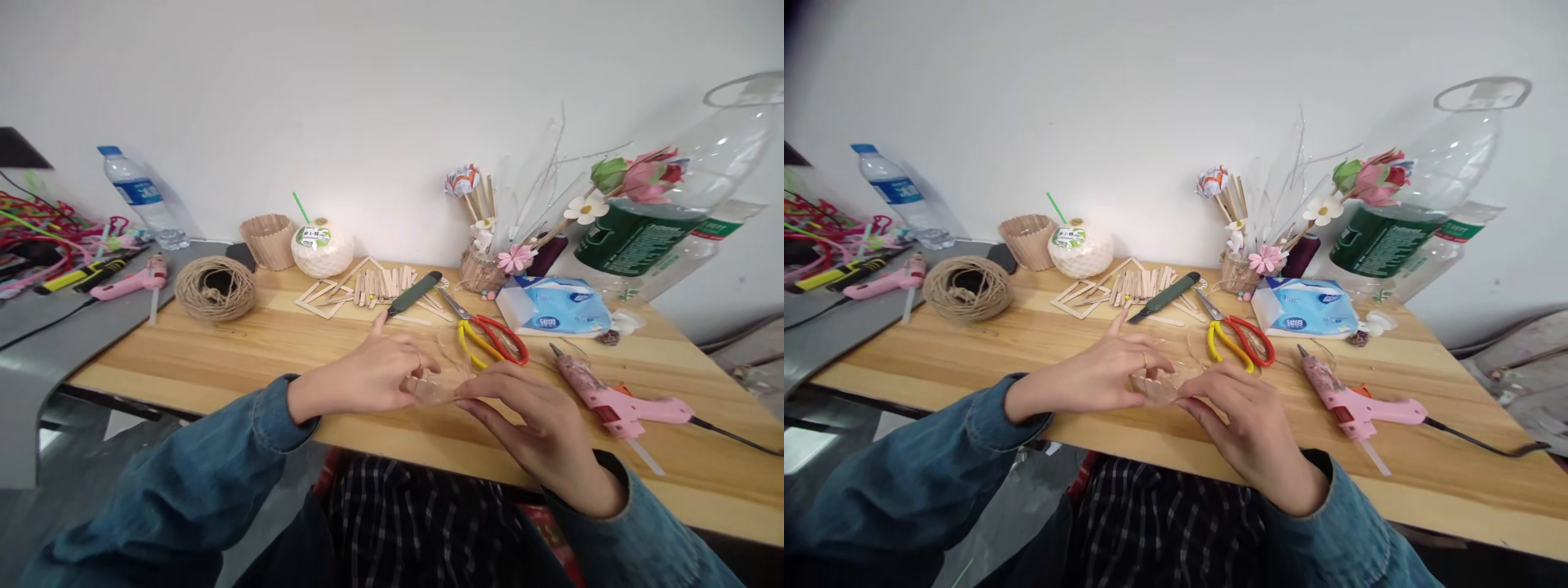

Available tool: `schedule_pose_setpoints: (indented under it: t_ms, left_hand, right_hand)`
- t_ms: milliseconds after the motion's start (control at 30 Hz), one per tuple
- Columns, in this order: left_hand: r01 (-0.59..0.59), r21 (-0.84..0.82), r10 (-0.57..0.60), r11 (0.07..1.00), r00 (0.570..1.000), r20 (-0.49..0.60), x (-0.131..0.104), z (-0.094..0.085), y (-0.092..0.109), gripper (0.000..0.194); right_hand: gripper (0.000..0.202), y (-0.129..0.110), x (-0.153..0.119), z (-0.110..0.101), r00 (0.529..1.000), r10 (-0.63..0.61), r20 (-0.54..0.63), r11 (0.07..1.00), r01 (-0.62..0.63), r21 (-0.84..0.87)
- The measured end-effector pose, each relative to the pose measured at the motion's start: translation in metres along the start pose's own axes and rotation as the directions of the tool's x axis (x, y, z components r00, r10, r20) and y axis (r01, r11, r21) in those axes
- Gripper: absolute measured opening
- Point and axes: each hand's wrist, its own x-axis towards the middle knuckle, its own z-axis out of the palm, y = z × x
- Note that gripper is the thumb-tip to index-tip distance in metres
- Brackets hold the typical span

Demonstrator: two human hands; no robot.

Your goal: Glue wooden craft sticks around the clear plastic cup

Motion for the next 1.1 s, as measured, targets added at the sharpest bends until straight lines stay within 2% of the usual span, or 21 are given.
schedule_pose_setpoints:
  t_ms: [100, 333, 667, 900, 1100]
  left_hand:
    - [0.003, 0.012, -0.003, 1.000, 1.000, -0.003, 0.001, 0.003, 0.001, 0.019]
    - [-0.014, 0.064, 0.016, 0.998, 0.999, -0.032, 0.002, 0.010, -0.002, 0.008]
    - [-0.013, 0.047, 0.016, 0.999, 0.998, -0.061, 0.003, 0.012, -0.002, 0.008]
    - [0.001, 0.051, 0.001, 0.999, 1.000, -0.027, 0.004, 0.010, -0.004, 0.008]
    - [-0.008, 0.064, 0.009, 0.998, 1.000, -0.017, 0.004, 0.009, -0.004, 0.012]
  right_hand:
    - [0.008, -0.002, 0.005, 0.000, 1.000, -0.001, -0.001, 1.000, 0.001, -0.012]
    - [0.008, -0.005, 0.008, 0.004, 1.000, 0.013, 0.010, 1.000, -0.013, -0.011]
    - [0.007, -0.002, 0.005, 0.017, 1.000, 0.019, -0.022, 0.999, -0.018, 0.030]
    - [0.019, -0.010, 0.008, 0.011, 0.996, -0.084, 0.011, 0.991, 0.085, -0.100]
    - [0.019, -0.010, 0.010, 0.014, 0.994, -0.101, 0.044, 0.989, 0.105, -0.101]
